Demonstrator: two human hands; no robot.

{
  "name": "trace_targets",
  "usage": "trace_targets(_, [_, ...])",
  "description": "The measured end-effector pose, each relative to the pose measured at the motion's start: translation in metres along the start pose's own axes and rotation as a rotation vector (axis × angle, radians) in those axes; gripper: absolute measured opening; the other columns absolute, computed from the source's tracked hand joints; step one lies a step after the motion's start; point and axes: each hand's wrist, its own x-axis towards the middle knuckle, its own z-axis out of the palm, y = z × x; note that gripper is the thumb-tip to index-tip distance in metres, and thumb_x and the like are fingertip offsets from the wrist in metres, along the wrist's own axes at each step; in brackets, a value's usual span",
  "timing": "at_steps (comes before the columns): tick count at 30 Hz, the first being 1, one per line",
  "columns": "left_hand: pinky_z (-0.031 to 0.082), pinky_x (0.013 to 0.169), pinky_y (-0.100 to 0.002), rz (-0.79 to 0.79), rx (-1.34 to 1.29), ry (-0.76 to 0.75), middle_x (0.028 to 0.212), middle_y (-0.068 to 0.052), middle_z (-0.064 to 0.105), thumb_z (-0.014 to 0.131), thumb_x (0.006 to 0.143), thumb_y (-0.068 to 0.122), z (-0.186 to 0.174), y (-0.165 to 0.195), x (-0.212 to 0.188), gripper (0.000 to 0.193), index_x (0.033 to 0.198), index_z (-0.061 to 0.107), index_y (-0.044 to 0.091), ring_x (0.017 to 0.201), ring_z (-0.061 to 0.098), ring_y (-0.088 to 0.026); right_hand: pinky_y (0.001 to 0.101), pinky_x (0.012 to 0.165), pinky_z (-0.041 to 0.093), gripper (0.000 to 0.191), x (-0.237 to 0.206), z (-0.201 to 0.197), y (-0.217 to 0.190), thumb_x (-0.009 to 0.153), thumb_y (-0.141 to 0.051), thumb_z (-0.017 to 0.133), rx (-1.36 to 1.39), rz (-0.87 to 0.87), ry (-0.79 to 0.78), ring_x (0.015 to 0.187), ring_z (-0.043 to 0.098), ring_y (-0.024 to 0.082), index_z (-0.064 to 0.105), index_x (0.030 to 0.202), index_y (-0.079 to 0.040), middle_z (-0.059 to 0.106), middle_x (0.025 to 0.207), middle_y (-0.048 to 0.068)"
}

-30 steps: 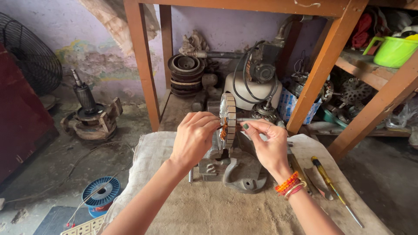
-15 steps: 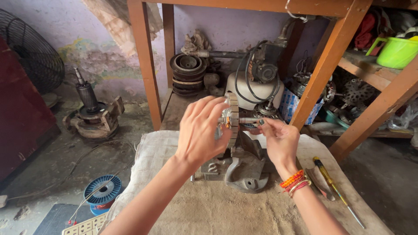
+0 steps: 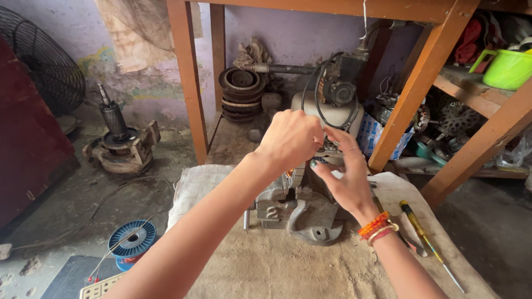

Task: The person works at a bench where a circular motor component is clamped in a vise. They pick up small pieces one at a time and press them into slots around the rim of the disc, working their way around the component by hand.

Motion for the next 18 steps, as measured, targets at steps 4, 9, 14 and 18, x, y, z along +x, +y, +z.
trace_targets(4, [0.054,0.066,-0.042,-0.046,-0.112,0.078,0.069,-0.011,0.073,0.077,0.069,0.013,0.001,-0.002,0.0,0.008,0.074,0.082,0.016,0.067,0.071,-0.033,0.0344,0.083,0.056,0.042,0.008,0.012,0.009,0.089,-0.03,0.066,0.129,0.501,-0.216,0.115,0.06,0.021,0.069,0.124,-0.006,0.07,0.117,0.006])
trace_targets(9, [0.057,0.073,-0.039,-0.046,-0.271,0.129,0.074,-0.009,0.077,0.074,0.07,0.011,0.002,-0.008,-0.007,0.012,0.079,0.082,0.014,0.069,0.073,-0.03,0.038,0.099,0.049,0.03,-0.008,0.027,0.03,0.093,-0.029,0.068,-0.048,0.472,-0.129,0.127,0.051,0.027,0.078,0.108,-0.005,0.072,0.117,0.011])
trace_targets(14, [0.058,0.081,-0.036,-0.075,-0.438,0.307,0.093,-0.012,0.078,0.075,0.078,0.006,-0.001,-0.01,-0.027,0.016,0.093,0.081,0.007,0.087,0.076,-0.029,0.0412,0.106,0.039,0.029,-0.013,0.029,0.035,0.092,-0.025,0.067,-0.069,0.423,-0.098,0.123,0.052,0.028,0.078,0.111,-0.006,0.075,0.119,0.01])
trace_targets(18, [0.062,0.082,-0.03,-0.233,-0.648,0.349,0.108,-0.008,0.078,0.07,0.082,-0.001,-0.001,-0.01,-0.045,0.02,0.1,0.078,0.005,0.098,0.078,-0.024,0.039,0.101,0.044,0.028,-0.009,0.027,0.029,0.091,-0.023,0.069,-0.039,0.394,-0.078,0.116,0.061,0.027,0.079,0.109,-0.005,0.077,0.113,0.011])
